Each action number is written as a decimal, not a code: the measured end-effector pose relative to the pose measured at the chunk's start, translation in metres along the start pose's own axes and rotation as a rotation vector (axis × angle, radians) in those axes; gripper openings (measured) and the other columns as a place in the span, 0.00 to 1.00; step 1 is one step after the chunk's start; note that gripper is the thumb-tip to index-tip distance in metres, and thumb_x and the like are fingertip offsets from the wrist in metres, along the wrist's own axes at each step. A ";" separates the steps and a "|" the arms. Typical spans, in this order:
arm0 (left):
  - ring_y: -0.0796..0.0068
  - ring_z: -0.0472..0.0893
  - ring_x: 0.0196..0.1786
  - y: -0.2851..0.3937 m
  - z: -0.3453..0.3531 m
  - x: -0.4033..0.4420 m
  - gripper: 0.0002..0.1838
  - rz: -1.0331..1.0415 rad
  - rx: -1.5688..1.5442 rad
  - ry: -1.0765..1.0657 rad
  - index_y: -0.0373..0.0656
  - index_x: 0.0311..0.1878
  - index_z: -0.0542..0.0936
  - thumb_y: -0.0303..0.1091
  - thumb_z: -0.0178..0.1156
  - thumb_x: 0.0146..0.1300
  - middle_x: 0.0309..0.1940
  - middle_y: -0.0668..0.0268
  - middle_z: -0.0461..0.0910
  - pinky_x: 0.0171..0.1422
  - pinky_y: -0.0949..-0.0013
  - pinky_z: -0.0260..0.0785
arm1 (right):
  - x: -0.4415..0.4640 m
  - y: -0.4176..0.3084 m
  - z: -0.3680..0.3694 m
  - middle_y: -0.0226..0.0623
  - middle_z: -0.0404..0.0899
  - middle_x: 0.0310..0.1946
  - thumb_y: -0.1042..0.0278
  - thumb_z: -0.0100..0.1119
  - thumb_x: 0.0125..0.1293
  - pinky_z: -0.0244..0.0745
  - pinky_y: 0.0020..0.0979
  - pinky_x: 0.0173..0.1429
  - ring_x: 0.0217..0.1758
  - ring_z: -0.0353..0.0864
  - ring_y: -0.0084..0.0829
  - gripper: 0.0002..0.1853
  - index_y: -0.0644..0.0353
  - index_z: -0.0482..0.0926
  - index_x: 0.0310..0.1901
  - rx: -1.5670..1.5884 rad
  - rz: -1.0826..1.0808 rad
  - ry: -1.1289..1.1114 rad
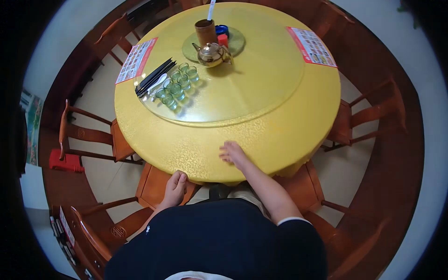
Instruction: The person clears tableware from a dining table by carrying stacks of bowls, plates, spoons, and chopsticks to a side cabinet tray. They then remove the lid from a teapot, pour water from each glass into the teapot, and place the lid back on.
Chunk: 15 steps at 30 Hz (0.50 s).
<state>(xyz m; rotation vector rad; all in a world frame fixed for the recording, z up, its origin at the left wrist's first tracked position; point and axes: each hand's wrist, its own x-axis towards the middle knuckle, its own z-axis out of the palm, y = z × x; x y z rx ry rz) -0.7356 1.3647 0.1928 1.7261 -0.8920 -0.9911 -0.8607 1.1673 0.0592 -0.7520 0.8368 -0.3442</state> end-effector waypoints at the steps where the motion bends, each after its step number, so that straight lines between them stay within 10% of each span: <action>1: 0.83 0.61 0.18 0.001 0.001 0.007 0.13 -0.060 -0.072 0.022 0.38 0.28 0.67 0.38 0.42 0.62 0.14 0.71 0.63 0.23 0.78 0.56 | 0.022 -0.014 0.005 0.41 0.71 0.39 0.60 0.45 0.60 0.70 0.28 0.36 0.36 0.73 0.30 0.16 0.60 0.62 0.45 0.108 -0.029 0.048; 15: 0.85 0.63 0.16 -0.022 -0.081 0.183 0.10 -0.086 -0.121 0.151 0.38 0.28 0.69 0.34 0.44 0.61 0.12 0.71 0.64 0.20 0.81 0.57 | 0.106 -0.041 0.009 0.43 0.75 0.33 0.66 0.44 0.60 0.68 0.26 0.38 0.36 0.74 0.32 0.08 0.62 0.68 0.35 0.254 -0.169 0.390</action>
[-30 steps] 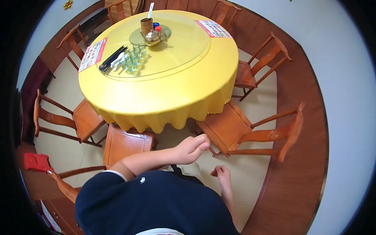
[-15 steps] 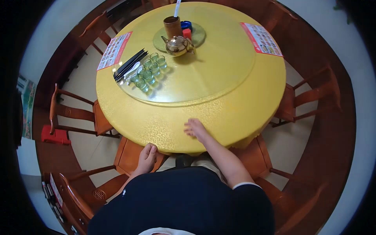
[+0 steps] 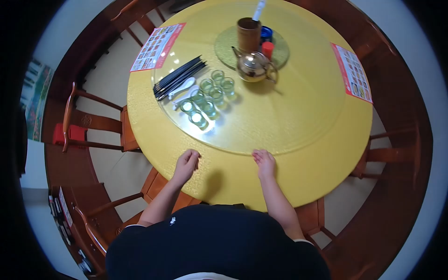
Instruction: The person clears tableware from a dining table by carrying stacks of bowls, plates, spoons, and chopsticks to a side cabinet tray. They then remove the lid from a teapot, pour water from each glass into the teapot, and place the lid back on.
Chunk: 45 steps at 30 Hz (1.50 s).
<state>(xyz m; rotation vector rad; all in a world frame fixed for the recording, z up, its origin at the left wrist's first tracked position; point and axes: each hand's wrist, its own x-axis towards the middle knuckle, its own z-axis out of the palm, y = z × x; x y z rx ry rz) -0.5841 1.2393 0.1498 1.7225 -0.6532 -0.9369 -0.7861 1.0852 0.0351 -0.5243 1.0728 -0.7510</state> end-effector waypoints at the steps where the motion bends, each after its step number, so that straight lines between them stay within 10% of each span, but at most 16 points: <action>1: 0.85 0.64 0.16 -0.002 -0.012 0.017 0.10 0.009 0.008 0.068 0.38 0.28 0.70 0.34 0.45 0.60 0.13 0.71 0.64 0.21 0.81 0.57 | 0.002 -0.001 -0.002 0.43 0.75 0.32 0.66 0.44 0.59 0.68 0.26 0.38 0.35 0.74 0.32 0.08 0.62 0.68 0.34 -0.027 -0.012 0.002; 6: 0.77 0.69 0.25 -0.022 -0.073 0.091 0.08 0.127 0.230 0.401 0.35 0.30 0.71 0.32 0.51 0.54 0.20 0.64 0.69 0.31 0.74 0.63 | 0.016 -0.003 -0.013 0.43 0.75 0.32 0.64 0.45 0.59 0.68 0.25 0.35 0.31 0.74 0.29 0.10 0.62 0.68 0.35 -0.064 -0.045 0.077; 19: 0.55 0.68 0.42 -0.009 -0.095 0.185 0.16 0.494 0.737 0.388 0.36 0.39 0.71 0.35 0.54 0.48 0.36 0.53 0.70 0.48 0.61 0.60 | 0.012 0.001 0.009 0.30 0.60 0.20 0.66 0.43 0.61 0.59 0.21 0.19 0.17 0.59 0.19 0.07 0.61 0.63 0.33 -0.358 -0.312 0.491; 23: 0.54 0.68 0.43 -0.021 -0.124 0.202 0.16 0.397 0.821 0.509 0.36 0.39 0.72 0.35 0.54 0.47 0.37 0.52 0.70 0.49 0.60 0.60 | -0.023 0.028 0.062 0.28 0.63 0.18 0.69 0.47 0.58 0.59 0.20 0.20 0.18 0.62 0.18 0.05 0.60 0.65 0.31 -0.597 -0.258 -0.074; 26: 0.53 0.68 0.44 -0.041 -0.154 0.215 0.21 0.308 0.895 0.587 0.33 0.44 0.69 0.37 0.52 0.48 0.40 0.48 0.69 0.50 0.59 0.60 | -0.034 0.039 0.100 0.31 0.66 0.17 0.70 0.50 0.56 0.61 0.22 0.22 0.19 0.65 0.21 0.06 0.61 0.65 0.30 -1.018 -0.705 -0.191; 28: 0.53 0.68 0.44 -0.067 -0.171 0.225 0.23 0.284 0.885 0.627 0.33 0.46 0.68 0.37 0.52 0.48 0.41 0.48 0.68 0.51 0.59 0.59 | -0.022 0.040 0.090 0.33 0.66 0.17 0.70 0.51 0.55 0.62 0.23 0.23 0.19 0.65 0.22 0.07 0.62 0.65 0.30 -1.013 -0.571 -0.074; 34: 0.74 0.73 0.32 -0.096 -0.189 0.219 0.24 -0.159 -0.390 0.528 0.31 0.55 0.56 0.28 0.47 0.55 0.34 0.59 0.69 0.34 0.77 0.68 | 0.011 0.030 0.043 0.32 0.69 0.16 0.68 0.51 0.55 0.65 0.23 0.24 0.18 0.67 0.21 0.07 0.63 0.66 0.28 -1.087 -0.406 0.106; 45: 0.78 0.70 0.27 -0.116 -0.156 0.180 0.13 -0.184 -0.625 0.465 0.32 0.43 0.65 0.25 0.46 0.54 0.28 0.64 0.69 0.33 0.75 0.67 | -0.035 0.039 0.129 0.45 0.71 0.32 0.65 0.52 0.53 0.68 0.33 0.37 0.34 0.72 0.40 0.11 0.64 0.67 0.33 -1.291 -0.490 -0.233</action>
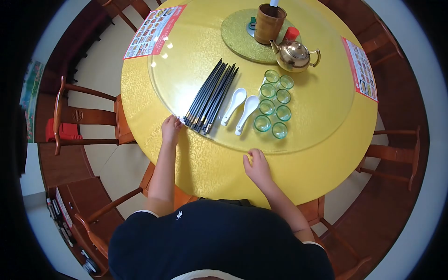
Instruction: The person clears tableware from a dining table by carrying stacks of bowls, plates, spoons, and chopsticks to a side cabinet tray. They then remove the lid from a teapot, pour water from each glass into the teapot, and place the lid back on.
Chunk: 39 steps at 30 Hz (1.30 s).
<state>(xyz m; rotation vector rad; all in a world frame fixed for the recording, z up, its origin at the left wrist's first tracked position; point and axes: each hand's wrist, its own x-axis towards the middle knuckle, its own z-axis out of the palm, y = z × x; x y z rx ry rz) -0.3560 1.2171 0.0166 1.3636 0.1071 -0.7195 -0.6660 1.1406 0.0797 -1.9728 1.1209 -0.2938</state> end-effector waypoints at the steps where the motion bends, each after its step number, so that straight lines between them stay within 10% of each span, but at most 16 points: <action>1: 0.77 0.70 0.27 -0.004 -0.001 -0.003 0.11 -0.015 0.017 -0.022 0.32 0.41 0.65 0.26 0.46 0.55 0.27 0.64 0.69 0.32 0.75 0.68 | 0.005 -0.005 0.006 0.47 0.69 0.36 0.65 0.52 0.53 0.67 0.34 0.41 0.39 0.70 0.41 0.14 0.65 0.66 0.36 0.023 -0.041 0.076; 15: 0.72 0.73 0.29 -0.031 0.006 -0.057 0.06 -0.036 0.016 -0.024 0.31 0.36 0.67 0.23 0.46 0.55 0.29 0.61 0.70 0.33 0.74 0.71 | 0.093 -0.050 0.017 0.57 0.58 0.50 0.48 0.53 0.49 0.58 0.42 0.52 0.50 0.60 0.48 0.42 0.62 0.46 0.59 -0.492 0.315 0.210; 20: 0.72 0.68 0.39 -0.004 0.021 -0.074 0.16 0.521 0.645 0.312 0.32 0.44 0.65 0.27 0.52 0.51 0.40 0.56 0.65 0.41 0.72 0.63 | 0.098 -0.053 0.013 0.56 0.59 0.47 0.55 0.55 0.47 0.61 0.43 0.50 0.48 0.62 0.46 0.44 0.58 0.42 0.61 -0.535 0.413 0.219; 26: 0.57 0.70 0.42 0.023 0.106 -0.093 0.34 0.668 1.607 -0.400 0.35 0.50 0.64 0.55 0.52 0.48 0.40 0.49 0.68 0.44 0.62 0.64 | 0.100 -0.062 0.001 0.55 0.60 0.45 0.64 0.57 0.46 0.68 0.39 0.44 0.45 0.67 0.46 0.45 0.55 0.37 0.61 -0.546 0.465 0.120; 39: 0.56 0.64 0.50 0.000 0.132 -0.099 0.45 0.656 1.827 -0.409 0.32 0.57 0.54 0.53 0.58 0.41 0.48 0.47 0.61 0.46 0.62 0.64 | 0.019 -0.013 -0.003 0.57 0.63 0.45 0.73 0.53 0.44 0.67 0.39 0.46 0.45 0.69 0.49 0.44 0.68 0.35 0.59 -0.403 0.293 0.110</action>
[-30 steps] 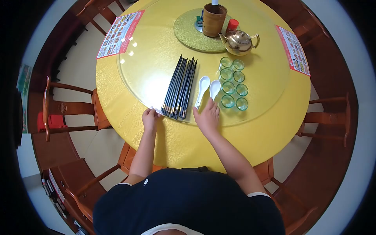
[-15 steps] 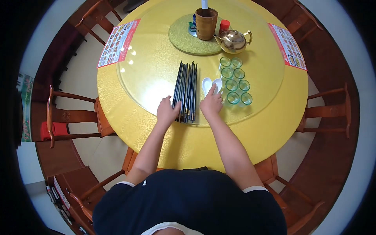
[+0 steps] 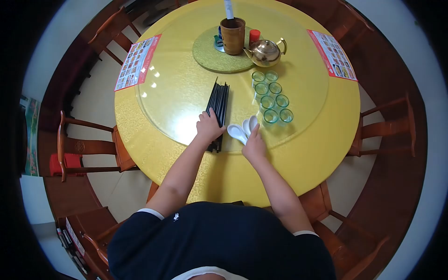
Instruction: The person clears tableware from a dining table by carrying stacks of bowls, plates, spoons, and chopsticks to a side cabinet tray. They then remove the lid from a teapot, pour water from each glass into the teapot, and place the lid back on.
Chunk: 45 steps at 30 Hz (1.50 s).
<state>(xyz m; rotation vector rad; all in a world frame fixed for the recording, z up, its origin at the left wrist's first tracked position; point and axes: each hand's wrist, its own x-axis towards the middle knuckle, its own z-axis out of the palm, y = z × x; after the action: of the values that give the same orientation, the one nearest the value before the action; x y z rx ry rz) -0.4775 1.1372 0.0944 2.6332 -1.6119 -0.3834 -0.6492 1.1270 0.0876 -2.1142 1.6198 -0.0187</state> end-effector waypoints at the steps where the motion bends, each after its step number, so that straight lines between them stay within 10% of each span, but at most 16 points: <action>1: 0.57 0.64 0.50 -0.005 0.000 -0.004 0.45 0.031 0.019 0.021 0.32 0.57 0.54 0.53 0.58 0.41 0.48 0.48 0.61 0.46 0.62 0.64 | -0.012 0.010 0.004 0.59 0.62 0.45 0.73 0.53 0.44 0.66 0.39 0.48 0.45 0.68 0.49 0.44 0.69 0.35 0.59 0.036 -0.078 0.070; 16: 0.48 0.52 0.61 -0.029 0.009 -0.076 0.47 0.257 0.218 -0.075 0.34 0.60 0.47 0.50 0.57 0.42 0.59 0.41 0.45 0.58 0.46 0.48 | -0.142 0.111 -0.003 0.58 0.60 0.49 0.75 0.48 0.42 0.61 0.43 0.51 0.50 0.63 0.53 0.40 0.64 0.41 0.59 0.223 0.226 0.132; 26: 0.45 0.56 0.56 -0.011 0.021 -0.082 0.45 -0.061 0.218 0.000 0.59 0.63 0.45 0.34 0.58 0.41 0.54 0.39 0.52 0.56 0.42 0.46 | -0.161 0.140 -0.028 0.60 0.60 0.48 0.75 0.49 0.41 0.61 0.43 0.51 0.49 0.62 0.54 0.39 0.66 0.45 0.57 0.296 0.236 0.183; 45: 0.55 0.60 0.50 0.014 0.026 -0.106 0.41 -0.175 0.109 0.067 0.39 0.58 0.51 0.34 0.58 0.37 0.45 0.51 0.59 0.48 0.53 0.59 | -0.203 0.241 -0.040 0.56 0.62 0.48 0.77 0.49 0.40 0.61 0.40 0.52 0.51 0.63 0.52 0.39 0.64 0.46 0.58 0.414 0.254 0.239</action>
<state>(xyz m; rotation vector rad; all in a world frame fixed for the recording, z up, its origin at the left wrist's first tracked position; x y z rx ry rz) -0.5419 1.2268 0.0916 2.8453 -1.4271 -0.2149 -0.9411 1.2522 0.0875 -1.6319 1.8232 -0.4972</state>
